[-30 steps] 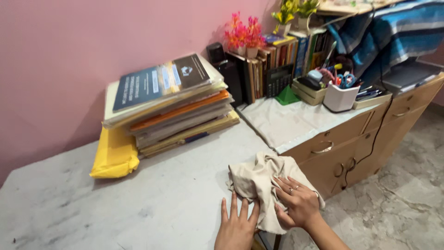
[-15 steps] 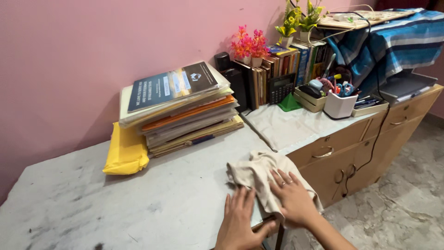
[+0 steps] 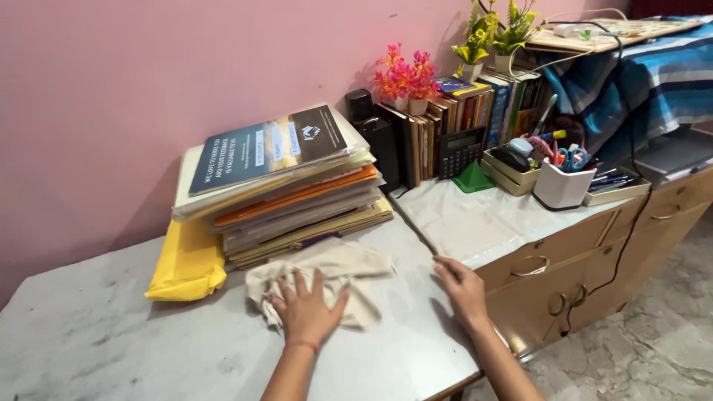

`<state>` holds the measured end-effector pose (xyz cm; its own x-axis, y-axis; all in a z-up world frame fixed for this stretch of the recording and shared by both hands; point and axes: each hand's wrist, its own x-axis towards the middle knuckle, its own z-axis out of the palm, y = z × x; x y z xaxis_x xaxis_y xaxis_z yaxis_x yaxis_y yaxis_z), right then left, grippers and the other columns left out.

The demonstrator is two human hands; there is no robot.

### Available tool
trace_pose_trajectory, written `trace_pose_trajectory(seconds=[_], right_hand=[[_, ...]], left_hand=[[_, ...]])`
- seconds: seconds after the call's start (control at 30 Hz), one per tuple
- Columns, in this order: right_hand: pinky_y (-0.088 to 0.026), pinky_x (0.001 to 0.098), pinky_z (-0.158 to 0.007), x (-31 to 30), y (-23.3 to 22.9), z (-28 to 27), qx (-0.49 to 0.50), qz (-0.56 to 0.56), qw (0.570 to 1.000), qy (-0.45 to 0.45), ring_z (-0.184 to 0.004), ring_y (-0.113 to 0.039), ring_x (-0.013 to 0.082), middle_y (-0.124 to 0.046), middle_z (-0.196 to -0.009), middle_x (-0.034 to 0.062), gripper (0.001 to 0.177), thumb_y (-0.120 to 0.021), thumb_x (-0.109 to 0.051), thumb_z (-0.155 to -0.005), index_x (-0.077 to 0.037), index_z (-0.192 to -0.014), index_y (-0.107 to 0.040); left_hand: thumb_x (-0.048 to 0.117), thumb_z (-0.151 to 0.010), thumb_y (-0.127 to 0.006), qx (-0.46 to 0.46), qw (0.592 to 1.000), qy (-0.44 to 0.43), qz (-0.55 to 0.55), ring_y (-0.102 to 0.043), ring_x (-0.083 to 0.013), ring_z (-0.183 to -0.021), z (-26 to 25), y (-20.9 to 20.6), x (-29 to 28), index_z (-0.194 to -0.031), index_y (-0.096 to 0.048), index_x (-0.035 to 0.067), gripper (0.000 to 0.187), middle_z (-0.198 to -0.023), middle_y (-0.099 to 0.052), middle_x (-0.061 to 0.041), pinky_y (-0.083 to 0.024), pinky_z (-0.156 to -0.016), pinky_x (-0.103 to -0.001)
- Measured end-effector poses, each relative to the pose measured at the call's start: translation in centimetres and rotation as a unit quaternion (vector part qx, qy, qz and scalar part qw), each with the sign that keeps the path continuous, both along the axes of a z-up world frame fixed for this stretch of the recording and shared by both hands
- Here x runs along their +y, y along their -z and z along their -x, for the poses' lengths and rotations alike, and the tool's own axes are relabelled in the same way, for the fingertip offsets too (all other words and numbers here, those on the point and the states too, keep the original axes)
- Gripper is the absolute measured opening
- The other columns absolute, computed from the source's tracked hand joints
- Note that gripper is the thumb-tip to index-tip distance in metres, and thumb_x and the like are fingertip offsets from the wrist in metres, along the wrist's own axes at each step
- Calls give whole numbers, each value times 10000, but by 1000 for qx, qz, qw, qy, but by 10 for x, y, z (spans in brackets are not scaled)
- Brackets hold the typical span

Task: The person wipes the covers of several books and folders with a cloth, then wipes the tabletop surface. The person handles each item one at a time, wipes it, and places it on a growing stack before continuing to wipe the table.

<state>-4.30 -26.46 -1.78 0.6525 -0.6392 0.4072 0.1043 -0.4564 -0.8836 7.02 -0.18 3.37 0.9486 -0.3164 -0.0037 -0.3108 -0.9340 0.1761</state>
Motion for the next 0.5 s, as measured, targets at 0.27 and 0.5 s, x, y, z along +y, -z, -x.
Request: trace_pose_trajectory(seconds=[0.27,0.5], right_hand=[[-414,360,-748,-21,24,-7,-39,-119,991,39,-819,-502,209,-599,-836,255,419,-533,-325,-1078,-52,-1233,-811],[-518,264,-833,-15,17,7,-170,-65,978,104,-920,-653,137,-750,-1066,76,382,-505,-306,-1046,-38,-1200,-731]], left_hand=[[726,-926,-369,-8,1000,-12,18,16,-562,-1525,-14,14,-155,-1608,-290,267,826,-1680,-81,-238,72,-1159,-729],[572,-883,-552,-87,966,227,89,-115,-557,-1489,84,37,-182,-1563,-398,216,783,-1626,-232,-258,-49,-1167,-680]])
